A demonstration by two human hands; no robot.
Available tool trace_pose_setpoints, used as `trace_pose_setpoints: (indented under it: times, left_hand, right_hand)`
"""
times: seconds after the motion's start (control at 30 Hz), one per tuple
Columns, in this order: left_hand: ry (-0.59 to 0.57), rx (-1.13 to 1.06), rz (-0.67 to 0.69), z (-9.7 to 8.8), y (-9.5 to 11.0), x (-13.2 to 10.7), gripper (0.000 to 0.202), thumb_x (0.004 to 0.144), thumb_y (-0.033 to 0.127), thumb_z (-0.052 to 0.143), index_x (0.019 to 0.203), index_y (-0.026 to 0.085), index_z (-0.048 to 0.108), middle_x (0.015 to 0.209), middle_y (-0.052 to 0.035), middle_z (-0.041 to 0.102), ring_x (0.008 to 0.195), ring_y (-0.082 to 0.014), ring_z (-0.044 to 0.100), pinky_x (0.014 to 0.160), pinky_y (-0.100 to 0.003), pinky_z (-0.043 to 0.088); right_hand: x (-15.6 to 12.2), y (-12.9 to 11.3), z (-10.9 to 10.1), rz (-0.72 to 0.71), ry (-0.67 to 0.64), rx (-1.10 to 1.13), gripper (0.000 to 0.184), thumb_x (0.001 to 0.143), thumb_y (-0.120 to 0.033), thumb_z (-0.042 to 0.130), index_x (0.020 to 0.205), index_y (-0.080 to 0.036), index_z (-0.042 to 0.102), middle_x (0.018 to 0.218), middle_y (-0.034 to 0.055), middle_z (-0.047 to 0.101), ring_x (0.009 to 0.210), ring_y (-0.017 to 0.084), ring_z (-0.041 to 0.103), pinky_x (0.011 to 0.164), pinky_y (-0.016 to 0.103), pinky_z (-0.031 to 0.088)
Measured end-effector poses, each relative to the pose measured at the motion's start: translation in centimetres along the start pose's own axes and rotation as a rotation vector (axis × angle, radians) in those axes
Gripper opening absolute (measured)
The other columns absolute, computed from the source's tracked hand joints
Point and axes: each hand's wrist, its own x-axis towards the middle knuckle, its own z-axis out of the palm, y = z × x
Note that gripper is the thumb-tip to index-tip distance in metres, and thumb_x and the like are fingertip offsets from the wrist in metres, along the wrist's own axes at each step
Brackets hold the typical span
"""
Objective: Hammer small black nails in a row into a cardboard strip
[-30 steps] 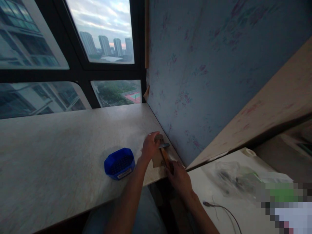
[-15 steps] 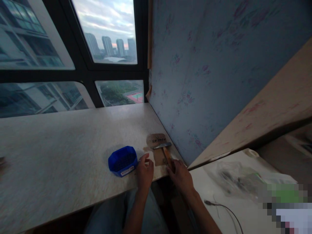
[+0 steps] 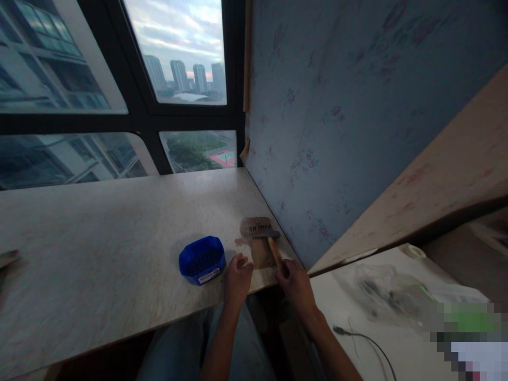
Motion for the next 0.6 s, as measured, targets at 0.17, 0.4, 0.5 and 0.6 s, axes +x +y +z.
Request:
trace_pose_setpoints:
  times: [0.17, 0.4, 0.5, 0.6]
  left_hand:
    - [0.045, 0.066, 0.043, 0.5, 1.4, 0.8, 0.043, 0.087, 0.022, 0.059, 0.13, 0.018, 0.052, 0.123, -0.0132, 0.068, 0.107, -0.0223, 0.068, 0.091, -0.034, 0.052]
    - [0.069, 0.524, 0.128, 1.5, 4.7, 3.8, 0.056, 0.086, 0.037, 0.064, 0.133, 0.012, 0.049, 0.125, -0.0208, 0.063, 0.122, -0.0355, 0.056, 0.095, -0.043, 0.047]
    - [0.033, 0.65, 0.153, 2.1, 5.1, 4.0, 0.061, 0.086, 0.048, 0.062, 0.133, 0.011, 0.049, 0.134, -0.0233, 0.056, 0.126, -0.0388, 0.051, 0.096, -0.048, 0.045]
    - [0.039, 0.697, 0.156, 2.4, 5.1, 3.6, 0.059, 0.087, 0.049, 0.06, 0.131, 0.011, 0.049, 0.138, -0.0232, 0.052, 0.127, -0.0386, 0.049, 0.096, -0.049, 0.044]
  right_hand:
    - [-0.3, -0.4, -1.8, -0.071, 0.093, 0.152, 0.027, 0.084, -0.028, 0.054, 0.103, -0.014, 0.068, 0.095, 0.0106, 0.073, 0.081, 0.022, 0.067, 0.074, 0.033, 0.053]
    - [-1.4, -2.8, -5.3, -0.113, 0.163, 0.438, 0.026, 0.081, -0.034, 0.06, 0.099, -0.017, 0.068, 0.085, 0.0058, 0.069, 0.076, 0.02, 0.066, 0.061, 0.028, 0.057]
    - [-1.5, -3.1, -5.9, -0.124, 0.176, 0.465, 0.026, 0.08, -0.034, 0.06, 0.097, -0.016, 0.069, 0.084, 0.0058, 0.068, 0.073, 0.019, 0.065, 0.058, 0.027, 0.057]
    - [-1.5, -2.8, -6.2, -0.127, 0.189, 0.461, 0.025, 0.081, -0.033, 0.06, 0.097, -0.016, 0.07, 0.085, 0.0061, 0.068, 0.074, 0.019, 0.066, 0.059, 0.027, 0.057]
